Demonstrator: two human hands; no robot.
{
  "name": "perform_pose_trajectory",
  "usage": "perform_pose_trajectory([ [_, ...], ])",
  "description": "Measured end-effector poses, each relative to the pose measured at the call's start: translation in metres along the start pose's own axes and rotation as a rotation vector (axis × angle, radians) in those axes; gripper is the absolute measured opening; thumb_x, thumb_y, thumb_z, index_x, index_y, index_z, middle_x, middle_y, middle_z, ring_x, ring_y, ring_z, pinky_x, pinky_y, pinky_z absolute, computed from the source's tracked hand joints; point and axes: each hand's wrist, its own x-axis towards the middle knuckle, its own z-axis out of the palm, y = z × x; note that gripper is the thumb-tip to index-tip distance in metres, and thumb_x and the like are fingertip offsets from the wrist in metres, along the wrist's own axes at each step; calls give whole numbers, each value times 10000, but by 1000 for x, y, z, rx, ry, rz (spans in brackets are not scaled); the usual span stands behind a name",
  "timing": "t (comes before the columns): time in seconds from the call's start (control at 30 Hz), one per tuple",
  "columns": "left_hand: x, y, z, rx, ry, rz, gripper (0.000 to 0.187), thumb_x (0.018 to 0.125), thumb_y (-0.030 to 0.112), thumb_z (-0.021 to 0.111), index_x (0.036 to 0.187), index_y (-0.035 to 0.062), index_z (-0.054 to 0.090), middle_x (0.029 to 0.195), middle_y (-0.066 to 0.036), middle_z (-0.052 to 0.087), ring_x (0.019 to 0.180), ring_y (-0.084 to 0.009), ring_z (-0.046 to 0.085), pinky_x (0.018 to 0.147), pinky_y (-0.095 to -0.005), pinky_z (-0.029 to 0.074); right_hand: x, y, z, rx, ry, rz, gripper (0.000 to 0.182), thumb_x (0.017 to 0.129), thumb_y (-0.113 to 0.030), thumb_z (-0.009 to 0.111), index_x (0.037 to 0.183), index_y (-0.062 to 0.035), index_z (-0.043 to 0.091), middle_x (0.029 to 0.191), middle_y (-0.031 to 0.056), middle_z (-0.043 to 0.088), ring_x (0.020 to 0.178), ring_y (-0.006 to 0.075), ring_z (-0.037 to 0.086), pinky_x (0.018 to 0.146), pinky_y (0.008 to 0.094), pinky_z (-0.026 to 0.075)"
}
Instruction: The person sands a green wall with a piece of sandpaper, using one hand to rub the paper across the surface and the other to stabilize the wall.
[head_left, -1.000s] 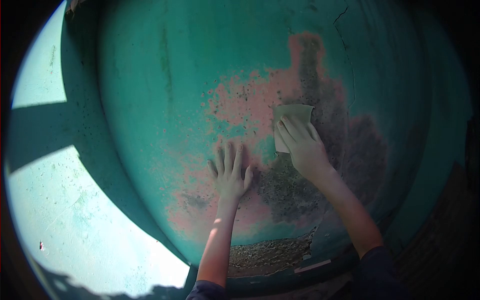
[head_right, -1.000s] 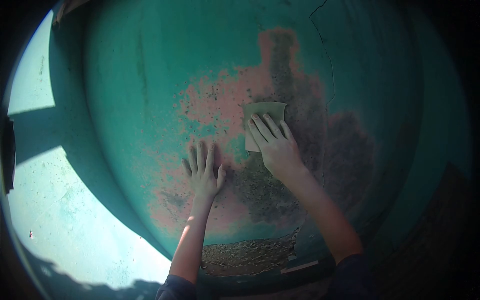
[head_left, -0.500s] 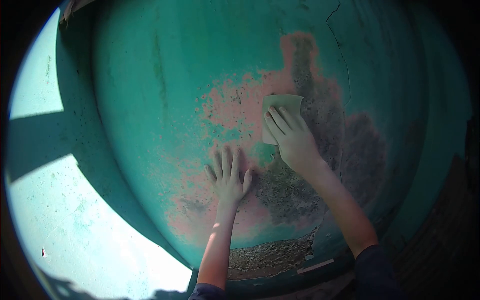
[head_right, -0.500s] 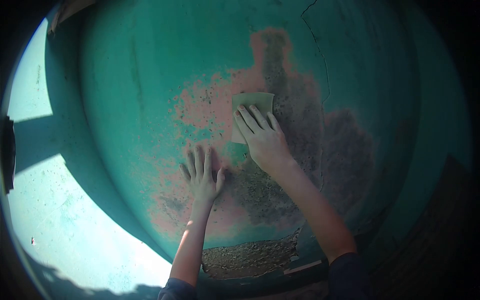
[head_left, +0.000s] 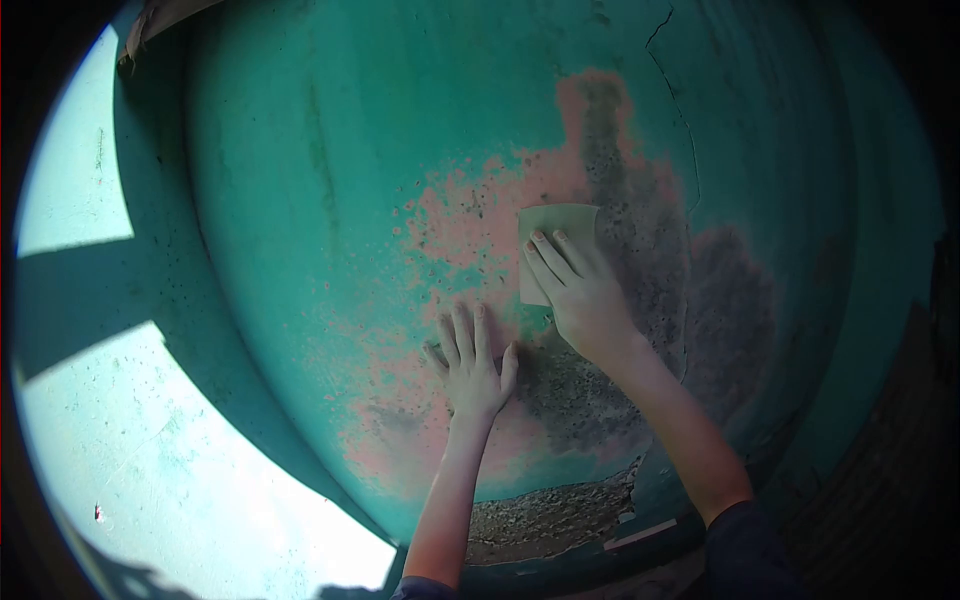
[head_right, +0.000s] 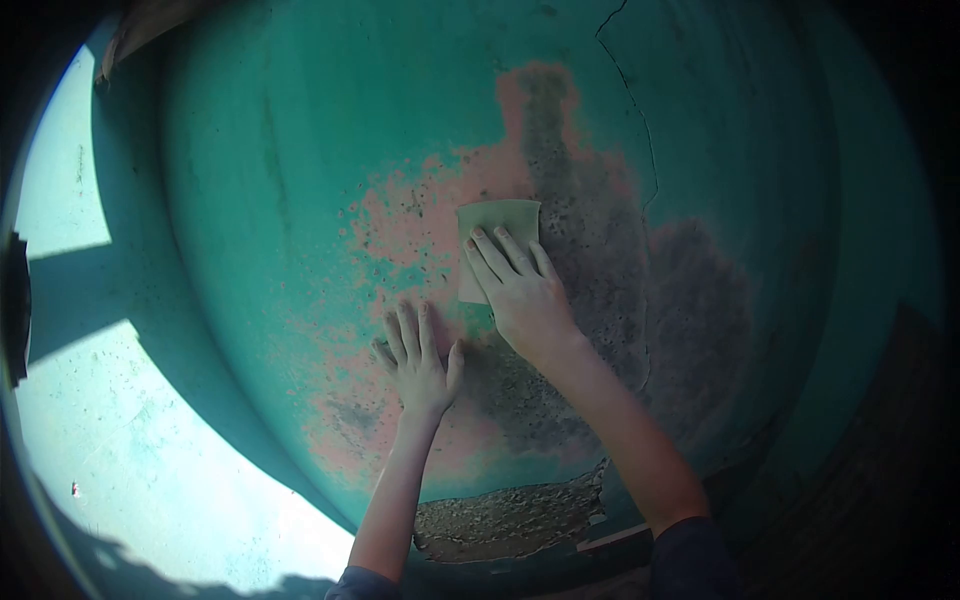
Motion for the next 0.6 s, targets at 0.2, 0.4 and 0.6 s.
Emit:
perform_pose_trajectory([
  [0.2, 3, 10, -9, -103, -139, -50, 949, 957, 624, 513, 1637, 116, 90, 1694, -198, 13, 1553, -429, -45, 1141, -721, -79, 4, -3, -4, 20, 11, 21, 605, 899, -94, 526, 1500, -77, 459, 1565, 79, 442, 1429, 280, 431, 1168, 480, 329],
  [0.4, 4, 8, -19, -112, -255, -62, 1019, 919, 673, 545, 1641, 136, 66, 1692, -205, -11, 1543, -457, -69, 1128, -751, -36, -17, 3, 0, 50, 35, 41, 620, 888, -89, 540, 1502, -76, 457, 1575, 77, 431, 1426, 284, 431, 1152, 501, 341],
  [0.6, 6, 12, -25, -146, -276, -77, 1096, 868, 724, 583, 1643, 155, 57, 1694, -198, -28, 1535, -476, -80, 1124, -755, -44, -52, 8, -4, -12, -103, 124, 623, 883, -72, 536, 1501, -72, 457, 1580, 77, 424, 1433, 290, 421, 1149, 494, 344],
])
